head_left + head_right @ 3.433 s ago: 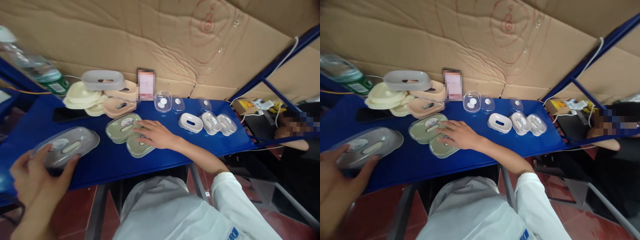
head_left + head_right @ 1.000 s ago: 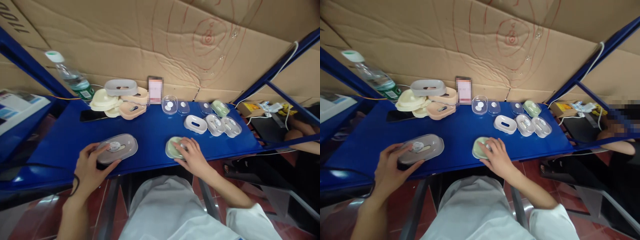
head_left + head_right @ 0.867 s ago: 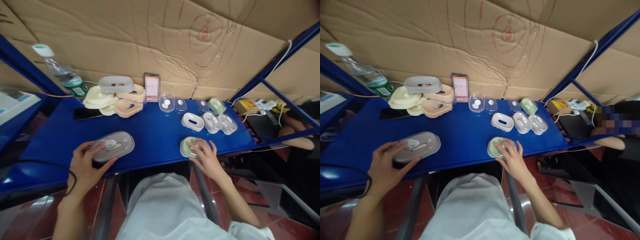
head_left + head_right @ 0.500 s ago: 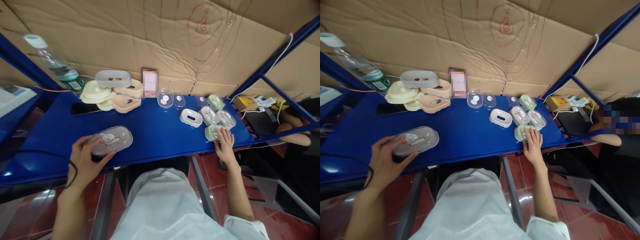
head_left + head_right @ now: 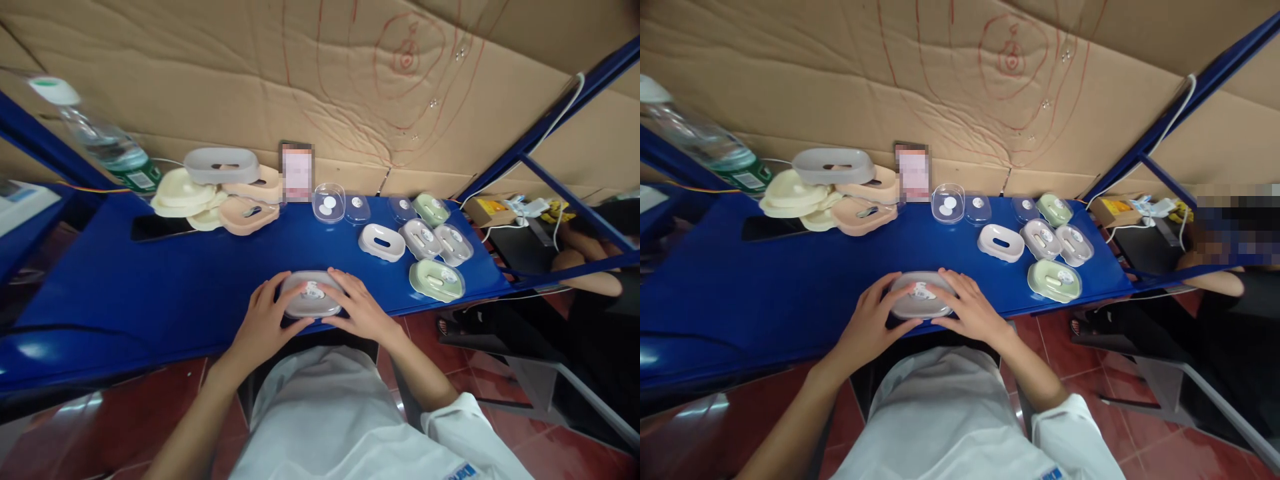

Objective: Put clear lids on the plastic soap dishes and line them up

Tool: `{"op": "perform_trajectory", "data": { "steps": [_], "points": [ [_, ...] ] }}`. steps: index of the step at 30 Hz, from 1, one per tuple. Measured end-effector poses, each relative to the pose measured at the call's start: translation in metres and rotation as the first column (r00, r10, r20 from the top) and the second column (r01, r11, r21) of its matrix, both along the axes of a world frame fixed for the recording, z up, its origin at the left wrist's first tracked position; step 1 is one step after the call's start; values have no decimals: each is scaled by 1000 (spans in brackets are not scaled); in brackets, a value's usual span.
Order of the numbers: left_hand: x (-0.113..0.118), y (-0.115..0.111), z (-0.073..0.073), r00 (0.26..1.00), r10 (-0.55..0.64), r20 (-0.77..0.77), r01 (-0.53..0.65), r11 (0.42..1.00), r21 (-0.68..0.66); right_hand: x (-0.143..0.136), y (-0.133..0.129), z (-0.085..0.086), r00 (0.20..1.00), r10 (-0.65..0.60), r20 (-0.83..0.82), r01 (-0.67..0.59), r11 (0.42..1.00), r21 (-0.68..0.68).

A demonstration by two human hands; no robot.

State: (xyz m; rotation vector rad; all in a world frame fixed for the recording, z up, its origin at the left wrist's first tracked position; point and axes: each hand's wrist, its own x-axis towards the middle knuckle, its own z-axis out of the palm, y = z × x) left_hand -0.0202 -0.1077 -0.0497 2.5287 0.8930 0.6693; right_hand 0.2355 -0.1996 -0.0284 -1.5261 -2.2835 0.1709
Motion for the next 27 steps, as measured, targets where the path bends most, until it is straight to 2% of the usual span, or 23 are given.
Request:
{"op": "perform_trajectory", "data": {
  "steps": [4, 6, 8, 9, 11, 13, 15, 16, 19, 22, 24, 27],
  "points": [
    [-1, 2, 6, 996, -87, -30, 86, 996, -22, 17, -19, 3, 996, -42, -74, 47, 996, 77],
    [0, 12, 16, 997, -80, -3, 80, 996, -51, 31, -40, 2, 990, -99, -102, 115, 978, 173],
    [14, 30, 34, 998, -57, 33, 58, 997, -50, 49, -64, 1, 964, -228, -140, 260, 922, 286],
    [28, 41, 44, 997, -61, 50, 61, 998, -11, 60, -76, 0, 935, -318, -158, 354, 870, 342],
    [70, 67, 66, 993, -106, 56, 101, 991, 83, 83, -98, -2, 836, -518, -182, 540, 716, 443],
    [127, 90, 84, 977, -212, 25, 206, 968, 140, 107, -114, -6, 712, -675, -195, 661, 549, 511],
    [192, 108, 95, 938, -335, -91, 344, 932, 113, 125, -124, -11, 624, -749, -222, 717, 436, 544],
    [224, 114, 98, 904, -389, -175, 406, 911, 72, 131, -126, -13, 601, -763, -238, 732, 406, 548],
    [308, 125, 100, 867, -429, -255, 451, 892, 32, 140, -127, -21, 575, -771, -273, 753, 368, 546],
    [362, 130, 96, 853, -427, -301, 455, 890, 28, 142, -126, -27, 557, -775, -299, 775, 356, 523],
    [380, 134, 92, 837, -430, -338, 462, 887, 17, 143, -124, -32, 552, -771, -316, 781, 346, 520],
    [381, 138, 84, 817, -428, -386, 467, 884, 7, 146, -122, -39, 561, -755, -339, 771, 327, 547]
  ]
}}
